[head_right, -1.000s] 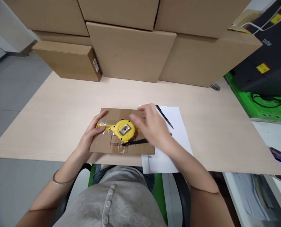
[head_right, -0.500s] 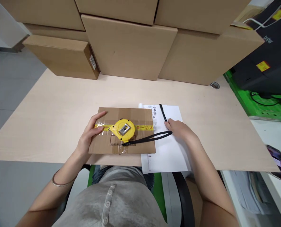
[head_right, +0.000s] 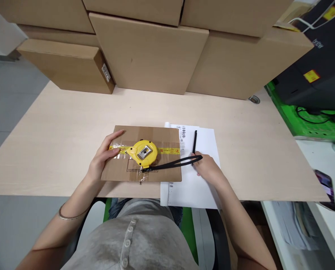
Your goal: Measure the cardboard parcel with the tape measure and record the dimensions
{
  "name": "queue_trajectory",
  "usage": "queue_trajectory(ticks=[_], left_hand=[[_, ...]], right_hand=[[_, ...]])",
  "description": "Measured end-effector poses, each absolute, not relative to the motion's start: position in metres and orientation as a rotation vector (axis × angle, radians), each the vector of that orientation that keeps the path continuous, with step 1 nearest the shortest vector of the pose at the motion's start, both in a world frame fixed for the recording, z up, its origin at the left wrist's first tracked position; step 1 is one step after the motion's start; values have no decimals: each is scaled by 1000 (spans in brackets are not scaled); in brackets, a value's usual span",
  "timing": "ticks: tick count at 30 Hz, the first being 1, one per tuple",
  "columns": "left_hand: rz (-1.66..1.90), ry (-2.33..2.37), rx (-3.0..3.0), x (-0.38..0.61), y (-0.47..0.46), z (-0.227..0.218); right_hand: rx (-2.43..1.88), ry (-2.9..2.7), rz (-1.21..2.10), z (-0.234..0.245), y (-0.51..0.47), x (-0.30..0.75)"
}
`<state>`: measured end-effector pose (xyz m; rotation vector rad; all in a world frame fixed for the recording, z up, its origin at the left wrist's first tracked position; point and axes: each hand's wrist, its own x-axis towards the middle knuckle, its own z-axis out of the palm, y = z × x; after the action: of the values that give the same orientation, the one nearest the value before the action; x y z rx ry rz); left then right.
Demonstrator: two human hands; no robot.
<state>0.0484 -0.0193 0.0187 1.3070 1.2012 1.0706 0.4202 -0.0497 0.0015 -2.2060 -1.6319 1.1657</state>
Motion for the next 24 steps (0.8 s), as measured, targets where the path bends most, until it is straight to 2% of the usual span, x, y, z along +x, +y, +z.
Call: queue_trajectory(ticks=[7, 12, 19, 24], left_hand=[[1044, 1180, 1399, 43, -15, 14], [1011, 1158, 1481, 28, -4, 8], [1080, 1132, 1394, 23, 47, 19], [1163, 987, 1402, 37, 66, 9]], right_hand=[[-1829, -1593, 1367, 5, -25, 439], [-1620, -1504, 1326, -6, 27, 442], [-1531, -1445, 1216, -29, 55, 432], [-1535, -1442, 1227, -34, 53, 436]])
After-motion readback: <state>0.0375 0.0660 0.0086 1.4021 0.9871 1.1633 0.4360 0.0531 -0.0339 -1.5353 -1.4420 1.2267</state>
